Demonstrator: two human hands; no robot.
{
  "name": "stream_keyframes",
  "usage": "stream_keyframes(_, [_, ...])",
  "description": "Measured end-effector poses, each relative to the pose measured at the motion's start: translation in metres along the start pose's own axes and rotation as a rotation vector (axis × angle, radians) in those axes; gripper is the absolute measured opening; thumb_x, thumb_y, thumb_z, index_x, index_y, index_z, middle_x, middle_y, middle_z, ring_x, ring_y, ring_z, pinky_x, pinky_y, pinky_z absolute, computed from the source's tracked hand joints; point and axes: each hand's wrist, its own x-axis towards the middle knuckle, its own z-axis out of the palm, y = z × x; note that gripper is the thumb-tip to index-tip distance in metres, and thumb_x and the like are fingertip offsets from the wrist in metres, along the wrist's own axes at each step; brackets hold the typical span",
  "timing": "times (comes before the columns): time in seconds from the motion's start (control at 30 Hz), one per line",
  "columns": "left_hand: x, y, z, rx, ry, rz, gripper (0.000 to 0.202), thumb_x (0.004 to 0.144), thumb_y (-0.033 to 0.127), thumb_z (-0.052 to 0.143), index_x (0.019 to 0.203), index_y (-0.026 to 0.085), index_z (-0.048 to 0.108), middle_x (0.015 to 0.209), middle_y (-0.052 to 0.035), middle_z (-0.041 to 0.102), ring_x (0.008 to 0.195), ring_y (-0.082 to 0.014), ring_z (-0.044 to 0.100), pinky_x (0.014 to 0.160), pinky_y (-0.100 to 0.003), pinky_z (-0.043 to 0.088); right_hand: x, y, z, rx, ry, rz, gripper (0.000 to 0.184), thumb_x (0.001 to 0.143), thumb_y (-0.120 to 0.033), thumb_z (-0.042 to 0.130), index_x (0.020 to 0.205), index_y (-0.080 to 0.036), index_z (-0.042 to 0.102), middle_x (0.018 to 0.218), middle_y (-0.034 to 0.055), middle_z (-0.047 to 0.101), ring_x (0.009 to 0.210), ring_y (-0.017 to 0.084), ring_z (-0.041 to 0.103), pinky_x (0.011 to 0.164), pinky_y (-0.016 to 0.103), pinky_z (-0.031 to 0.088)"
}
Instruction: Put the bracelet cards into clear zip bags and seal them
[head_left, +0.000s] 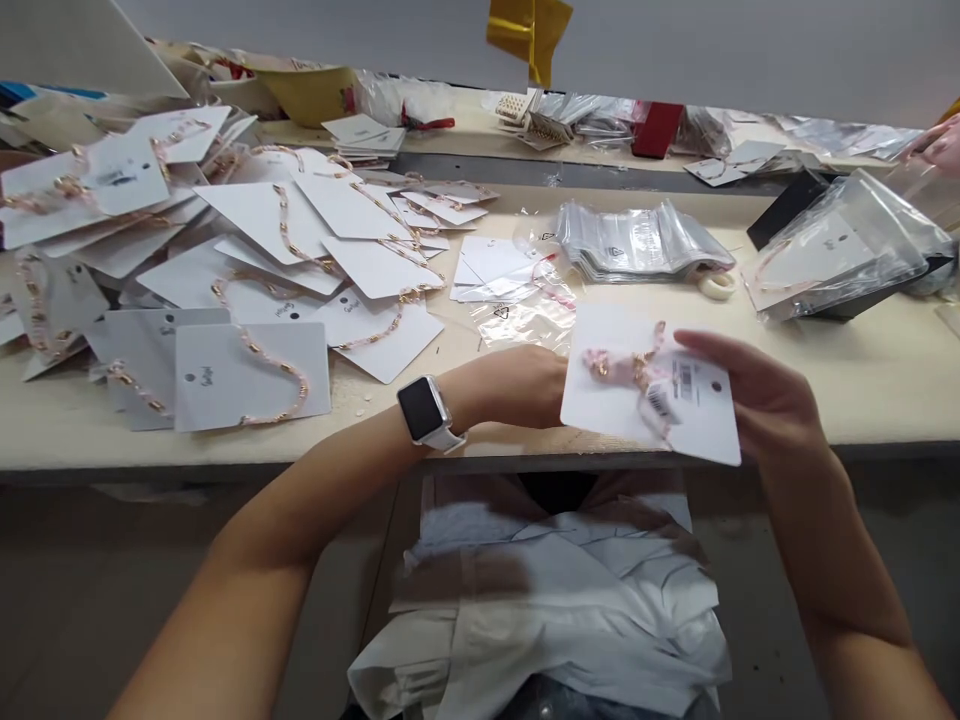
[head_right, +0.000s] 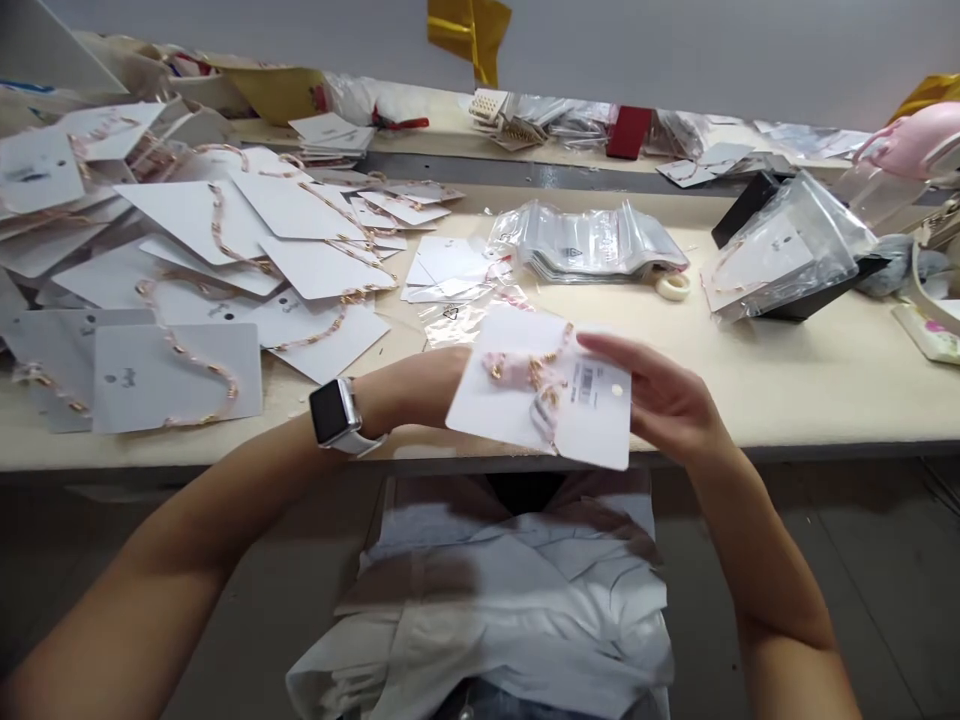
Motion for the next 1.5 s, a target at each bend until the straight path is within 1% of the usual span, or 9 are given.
stream_keyframes(0.1, [0.001,0.005,0.002,0.162,-0.027,0.102,0.022,0.092,0.011,0.050,0.087,0.014,0.071,0.079,-0.0039,0.071,0.061,-0.0136,0.062,0.054,-0.025,0.041,-0.028,-0.002,-0.011,-0.242,-0.070,-0.107,0.046,0.091,-0.019,0.063,0.131,-0.041,0.062,0.116,-0.0030,0.072,0.099,0.019,0.072,0.072,0.025,0.062])
stream_keyframes(0.23, [-0.001,0.000,-0.001,0.185,-0.057,0.038,0.031,0.094,0.016,0.050,0.067,0.013,0.064,0.073,-0.0022,0.066,0.056,-0.0115,0.056,0.051,-0.027,0.037,-0.046,-0.002,-0.015,-0.388,-0.117,-0.190,0.052,0.091,-0.014,0.060,0.137,-0.037,0.058,0.104,0.0000,0.074,0.078,0.016,0.072,0.061,0.023,0.058])
stream_keyframes(0.57, [-0.001,-0.008,0.003,0.011,0.076,0.013,0.027,0.098,0.017,0.046,0.083,0.013,0.067,0.092,-0.0054,0.069,0.073,-0.0132,0.064,0.067,-0.025,0.048,-0.034,0.003,0.007,-0.723,-0.026,-0.332,0.030,0.090,-0.009,0.057,0.115,-0.022,0.067,0.092,0.0062,0.073,0.074,0.016,0.069,0.062,0.024,0.055])
stream_keyframes(0.73, [-0.002,-0.008,-0.001,0.015,0.195,-0.003,0.025,0.099,0.017,0.044,0.091,0.013,0.067,0.095,-0.0076,0.070,0.080,-0.0153,0.067,0.072,-0.025,0.053,-0.032,0.006,0.003,-0.800,0.055,-0.276,0.030,0.089,-0.008,0.059,0.113,-0.023,0.067,0.095,0.0054,0.074,0.078,0.018,0.071,0.065,0.027,0.057])
stream_keyframes(0.9, [-0.004,-0.007,-0.007,-0.047,0.175,0.054,0.024,0.098,0.018,0.045,0.089,0.015,0.067,0.095,-0.0062,0.070,0.080,-0.0137,0.067,0.072,-0.023,0.053,-0.031,0.009,0.003,-0.821,0.097,-0.233,0.027,0.090,-0.011,0.060,0.112,-0.023,0.068,0.099,0.0046,0.075,0.081,0.018,0.072,0.066,0.028,0.057])
stream_keyframes(1.07, [-0.005,-0.008,-0.010,-0.073,0.277,0.036,0.017,0.097,0.017,0.050,0.094,0.016,0.066,0.093,-0.0053,0.070,0.079,-0.0122,0.066,0.072,-0.023,0.053,-0.012,0.008,0.005,-0.875,0.192,-0.186,0.021,0.090,-0.016,0.059,0.108,-0.021,0.069,0.095,0.0044,0.075,0.069,0.015,0.067,0.062,0.028,0.054])
stream_keyframes(1.23, [-0.004,-0.010,-0.013,-0.202,0.404,-0.081,0.027,0.093,0.013,0.052,0.116,0.021,0.063,0.094,-0.0020,0.070,0.077,-0.0103,0.064,0.074,-0.024,0.054,0.023,-0.003,0.005,-0.893,0.237,-0.075,0.018,0.086,-0.023,0.063,0.102,-0.024,0.070,0.082,0.0001,0.073,0.057,0.013,0.061,0.056,0.026,0.051])
stream_keyframes(1.37, [-0.002,-0.013,-0.018,-0.395,0.499,-0.188,0.028,0.091,0.017,0.054,0.117,0.022,0.063,0.103,-0.0042,0.069,0.085,-0.0132,0.066,0.088,-0.031,0.056,0.053,-0.020,0.008,-0.761,0.227,-0.064,0.016,0.087,-0.028,0.065,0.103,-0.024,0.068,0.074,-0.0007,0.070,0.058,0.014,0.063,0.055,0.027,0.052])
stream_keyframes(1.5, [-0.003,-0.024,-0.018,-0.592,0.515,-0.320,0.034,0.094,0.023,0.049,0.125,0.029,0.060,0.102,-0.0023,0.067,0.086,-0.0156,0.066,0.076,-0.030,0.059,0.083,-0.035,0.015,-0.575,0.162,0.023,0.010,0.088,-0.029,0.069,0.095,-0.023,0.066,0.077,0.0026,0.071,0.063,0.018,0.065,0.054,0.030,0.054])
